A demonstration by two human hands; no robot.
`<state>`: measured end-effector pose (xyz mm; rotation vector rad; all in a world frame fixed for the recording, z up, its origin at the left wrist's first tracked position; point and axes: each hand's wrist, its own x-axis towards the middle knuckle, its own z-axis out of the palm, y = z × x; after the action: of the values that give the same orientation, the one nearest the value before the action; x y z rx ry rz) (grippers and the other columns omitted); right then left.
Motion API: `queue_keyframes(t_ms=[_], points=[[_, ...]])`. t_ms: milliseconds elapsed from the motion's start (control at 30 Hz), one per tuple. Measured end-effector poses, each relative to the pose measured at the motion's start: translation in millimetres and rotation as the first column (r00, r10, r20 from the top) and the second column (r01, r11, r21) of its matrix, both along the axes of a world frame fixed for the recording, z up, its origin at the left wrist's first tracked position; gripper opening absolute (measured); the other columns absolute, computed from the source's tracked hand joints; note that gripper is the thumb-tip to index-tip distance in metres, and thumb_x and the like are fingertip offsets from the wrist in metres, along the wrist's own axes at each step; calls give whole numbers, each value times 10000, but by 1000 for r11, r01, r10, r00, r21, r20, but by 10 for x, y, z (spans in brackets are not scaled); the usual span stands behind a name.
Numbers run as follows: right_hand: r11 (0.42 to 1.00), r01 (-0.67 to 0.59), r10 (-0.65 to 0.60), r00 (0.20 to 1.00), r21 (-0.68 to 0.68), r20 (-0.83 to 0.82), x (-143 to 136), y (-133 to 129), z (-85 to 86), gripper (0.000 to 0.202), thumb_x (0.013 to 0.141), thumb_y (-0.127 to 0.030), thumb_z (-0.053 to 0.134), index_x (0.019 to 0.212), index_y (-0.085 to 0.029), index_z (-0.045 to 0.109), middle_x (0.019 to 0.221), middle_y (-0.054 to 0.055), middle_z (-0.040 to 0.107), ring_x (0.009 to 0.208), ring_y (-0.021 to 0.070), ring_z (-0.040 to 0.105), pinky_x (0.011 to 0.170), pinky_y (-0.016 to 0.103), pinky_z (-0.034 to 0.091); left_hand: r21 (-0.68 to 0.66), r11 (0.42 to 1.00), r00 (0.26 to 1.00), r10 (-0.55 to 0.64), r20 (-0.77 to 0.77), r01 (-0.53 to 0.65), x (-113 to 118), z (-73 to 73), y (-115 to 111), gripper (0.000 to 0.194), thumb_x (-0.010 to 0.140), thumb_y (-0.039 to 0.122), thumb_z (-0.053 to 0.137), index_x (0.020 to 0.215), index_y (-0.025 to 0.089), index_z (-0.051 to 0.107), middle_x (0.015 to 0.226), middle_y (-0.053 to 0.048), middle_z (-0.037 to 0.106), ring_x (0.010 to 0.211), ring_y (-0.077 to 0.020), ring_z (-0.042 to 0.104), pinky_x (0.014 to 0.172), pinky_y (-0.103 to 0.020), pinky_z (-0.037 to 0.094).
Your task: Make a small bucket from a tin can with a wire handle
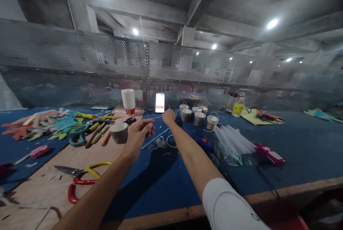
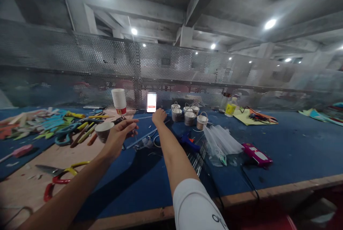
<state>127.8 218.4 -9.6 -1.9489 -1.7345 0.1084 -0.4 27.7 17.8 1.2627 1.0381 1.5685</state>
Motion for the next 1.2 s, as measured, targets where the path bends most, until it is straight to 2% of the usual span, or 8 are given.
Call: queue_keyframes(t_ms=[167,333,600,733,833,1000,1100,1200], points=[[1000,16,-16,1000,6,-19,26,64,-49,397,930,-277,575,1230,-31,659,1241,323,623,1211,342,614,990,449,468,-4,1000,1000,-2,-8,2,18,26,-26,326,691,397,795,917,172,729,739,-7,669,608,-147,600,598,-281,441],[998,44,-43,998,36,-44,28,162,-141,440,961,-299,547,1311,-37,598,1301,317,578,1231,336,590,979,439,472,-15,1000,1000,-5,-17,5,31,46,-27,298,673,410,788,874,198,729,714,-12,662,589,-170,598,573,-303,441],[998,39,-33,991,46,-128,-1,252,-177,373,944,-250,539,1213,-18,655,1272,322,585,1263,365,542,1026,461,423,-51,999,1000,-12,-24,11,26,21,-40,281,706,395,785,908,206,735,726,-13,670,607,-159,597,595,-291,452],[998,30,-17,981,61,-192,34,217,-143,409,926,-245,558,1262,-16,604,1300,317,582,1282,372,536,1042,466,412,-65,998,1000,-13,-21,11,23,4,-26,289,703,390,790,914,200,734,724,-11,674,623,-161,606,602,-287,454],[998,-1,17,968,66,-249,91,169,-13,425,926,-273,562,1277,-32,570,1288,306,606,1261,362,568,1015,446,436,-62,998,1000,1,-13,-2,7,-15,4,284,691,393,801,876,187,736,709,-15,677,647,-164,612,615,-283,459],[974,-226,213,889,14,-406,193,7,335,351,942,-383,562,1139,-95,608,1085,194,738,994,254,711,820,314,519,-97,995,997,-5,79,13,-59,-88,100,318,653,385,842,853,160,739,709,-25,688,673,-165,637,635,-277,478],[885,-466,394,759,-9,-518,245,-224,469,290,969,-397,534,1078,-145,626,940,96,775,761,151,717,637,204,493,-134,991,985,19,172,5,-101,-106,144,329,619,359,865,826,149,721,811,-35,713,683,-156,670,620,-262,482],[770,-637,488,635,-48,-598,310,-543,503,242,967,-376,540,1020,-174,662,866,62,775,652,129,686,559,185,466,-97,995,976,-4,217,26,-124,-62,141,298,648,348,849,833,167,701,937,-47,739,766,-177,709,664,-278,522]])
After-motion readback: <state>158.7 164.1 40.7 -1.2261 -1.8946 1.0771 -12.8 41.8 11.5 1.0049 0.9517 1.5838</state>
